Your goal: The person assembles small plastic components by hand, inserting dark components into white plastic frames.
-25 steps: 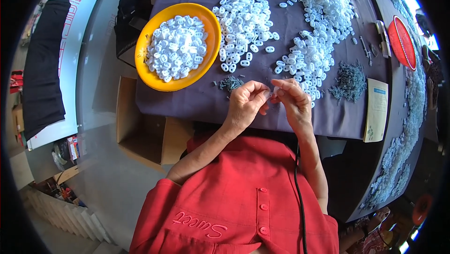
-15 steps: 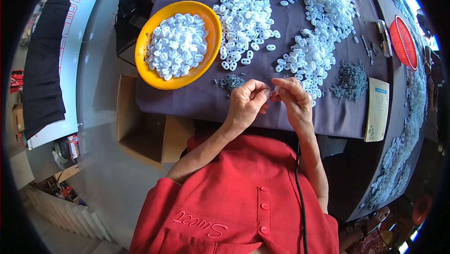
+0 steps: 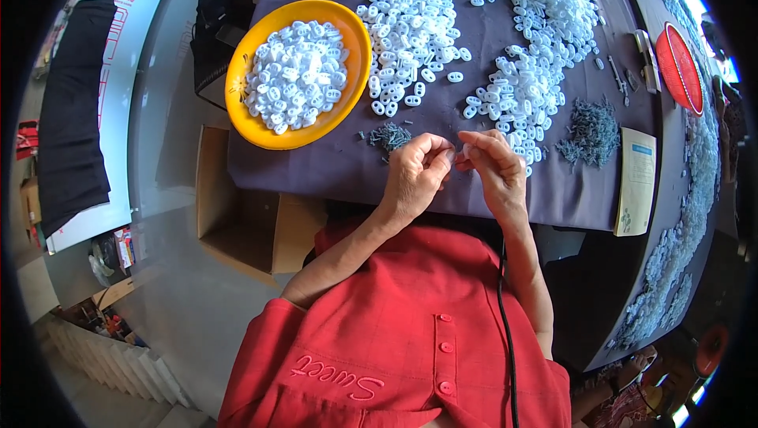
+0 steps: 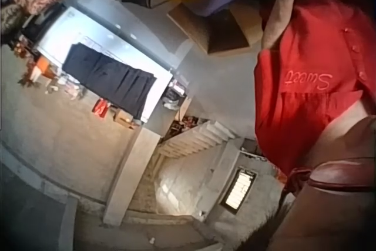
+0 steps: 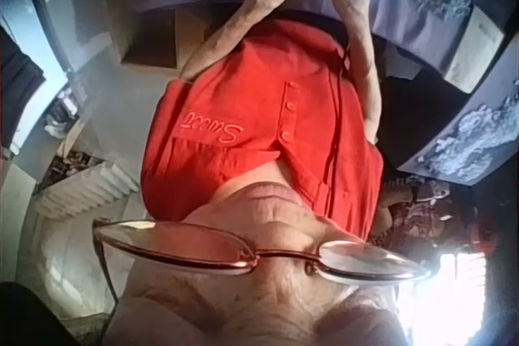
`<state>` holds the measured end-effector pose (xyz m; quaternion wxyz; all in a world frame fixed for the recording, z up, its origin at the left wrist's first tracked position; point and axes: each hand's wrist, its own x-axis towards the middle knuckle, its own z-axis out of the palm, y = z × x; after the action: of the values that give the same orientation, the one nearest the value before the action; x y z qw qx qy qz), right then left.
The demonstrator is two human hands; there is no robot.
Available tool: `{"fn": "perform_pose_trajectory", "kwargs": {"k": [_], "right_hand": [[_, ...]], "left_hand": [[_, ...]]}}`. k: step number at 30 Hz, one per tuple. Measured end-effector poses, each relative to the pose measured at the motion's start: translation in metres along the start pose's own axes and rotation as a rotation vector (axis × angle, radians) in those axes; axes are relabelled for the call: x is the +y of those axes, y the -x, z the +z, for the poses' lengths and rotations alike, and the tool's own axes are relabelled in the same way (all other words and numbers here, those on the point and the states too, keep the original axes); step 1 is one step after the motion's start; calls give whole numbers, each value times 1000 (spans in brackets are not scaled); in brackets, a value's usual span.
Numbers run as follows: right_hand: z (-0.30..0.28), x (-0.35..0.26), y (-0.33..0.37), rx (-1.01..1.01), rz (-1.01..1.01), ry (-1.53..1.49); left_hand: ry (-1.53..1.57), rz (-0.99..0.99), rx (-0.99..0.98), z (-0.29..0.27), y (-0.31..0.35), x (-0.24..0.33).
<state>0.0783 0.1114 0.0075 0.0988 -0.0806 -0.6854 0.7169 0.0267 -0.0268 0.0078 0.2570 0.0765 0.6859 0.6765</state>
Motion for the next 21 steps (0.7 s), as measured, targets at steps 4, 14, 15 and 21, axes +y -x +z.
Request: {"fn": "perform_pose_trajectory", "kwargs": {"k": [4,14,15,21], "right_hand": [[-1,1,1,21,22,51],[1,6,7,105,214,-118],[1,7,7,116,214,-121],[5,9,9,117,175,-112]], "left_hand": [[-40,6,-1,0,0,0],[4,-30,12,2,1,2],[21,-66,15,1,0,2],[140,-134,2,-5,-4,-2]]}}
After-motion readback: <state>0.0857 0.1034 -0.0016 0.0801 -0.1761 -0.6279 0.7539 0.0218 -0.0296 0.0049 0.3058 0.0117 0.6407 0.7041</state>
